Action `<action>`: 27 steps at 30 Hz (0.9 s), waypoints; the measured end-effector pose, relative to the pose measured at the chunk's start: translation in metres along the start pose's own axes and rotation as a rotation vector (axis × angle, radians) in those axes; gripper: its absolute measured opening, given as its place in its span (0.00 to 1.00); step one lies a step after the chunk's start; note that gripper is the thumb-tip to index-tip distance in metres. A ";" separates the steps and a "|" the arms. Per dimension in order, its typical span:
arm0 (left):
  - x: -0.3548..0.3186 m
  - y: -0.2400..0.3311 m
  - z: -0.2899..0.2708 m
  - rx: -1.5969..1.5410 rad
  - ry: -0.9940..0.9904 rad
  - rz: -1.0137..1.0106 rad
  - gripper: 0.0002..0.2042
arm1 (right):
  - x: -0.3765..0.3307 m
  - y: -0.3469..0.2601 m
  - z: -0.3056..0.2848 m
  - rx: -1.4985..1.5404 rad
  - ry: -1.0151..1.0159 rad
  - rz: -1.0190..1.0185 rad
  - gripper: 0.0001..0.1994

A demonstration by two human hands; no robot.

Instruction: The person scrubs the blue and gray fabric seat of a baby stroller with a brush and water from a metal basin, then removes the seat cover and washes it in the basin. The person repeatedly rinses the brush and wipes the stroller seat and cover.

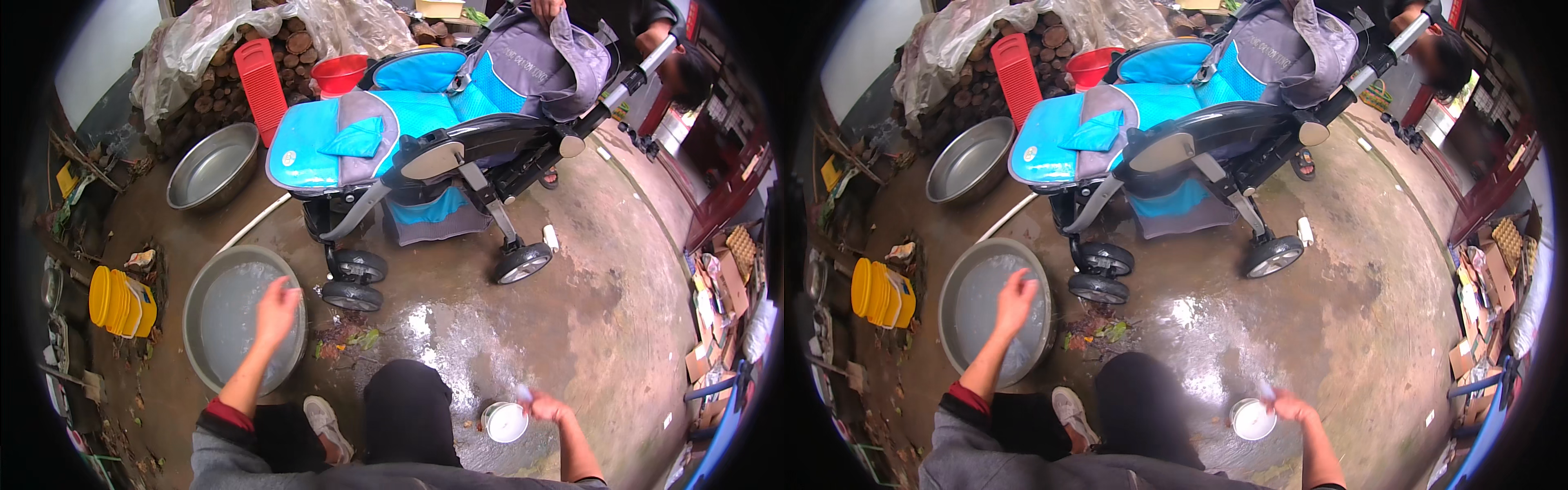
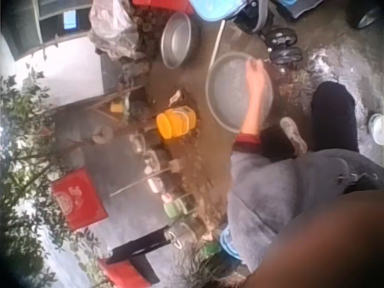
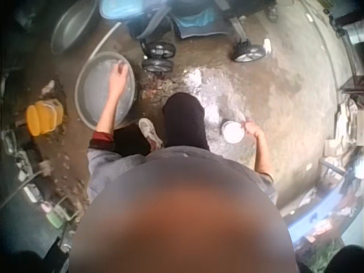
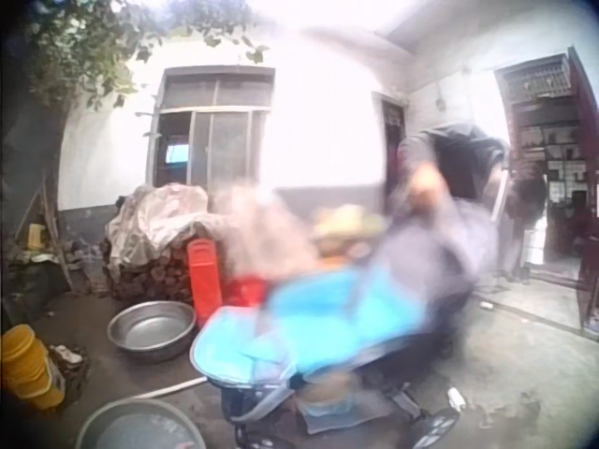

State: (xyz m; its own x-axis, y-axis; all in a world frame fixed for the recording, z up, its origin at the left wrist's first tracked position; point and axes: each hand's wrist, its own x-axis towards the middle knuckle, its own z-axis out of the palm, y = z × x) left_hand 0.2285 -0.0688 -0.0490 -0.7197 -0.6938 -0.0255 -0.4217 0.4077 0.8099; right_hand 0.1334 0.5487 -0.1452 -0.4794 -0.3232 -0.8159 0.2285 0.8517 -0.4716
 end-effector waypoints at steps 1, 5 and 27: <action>-0.005 0.030 0.020 -0.115 -0.140 0.062 0.22 | -0.007 -0.036 -0.007 0.160 0.153 -0.048 0.21; -0.037 0.118 0.096 -0.638 -0.769 -0.038 0.26 | 0.001 -0.232 0.001 0.513 0.313 -0.481 0.25; 0.234 0.086 0.007 -0.314 0.296 0.040 0.21 | 0.206 -0.706 0.029 -0.549 0.876 -1.339 0.15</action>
State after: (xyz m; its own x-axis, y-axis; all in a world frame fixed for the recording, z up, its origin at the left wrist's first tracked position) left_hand 0.0200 -0.1913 0.0108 -0.5234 -0.8402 0.1416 -0.1757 0.2691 0.9469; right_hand -0.1022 -0.1306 0.0102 -0.4130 -0.7357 0.5369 -0.9075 0.2823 -0.3112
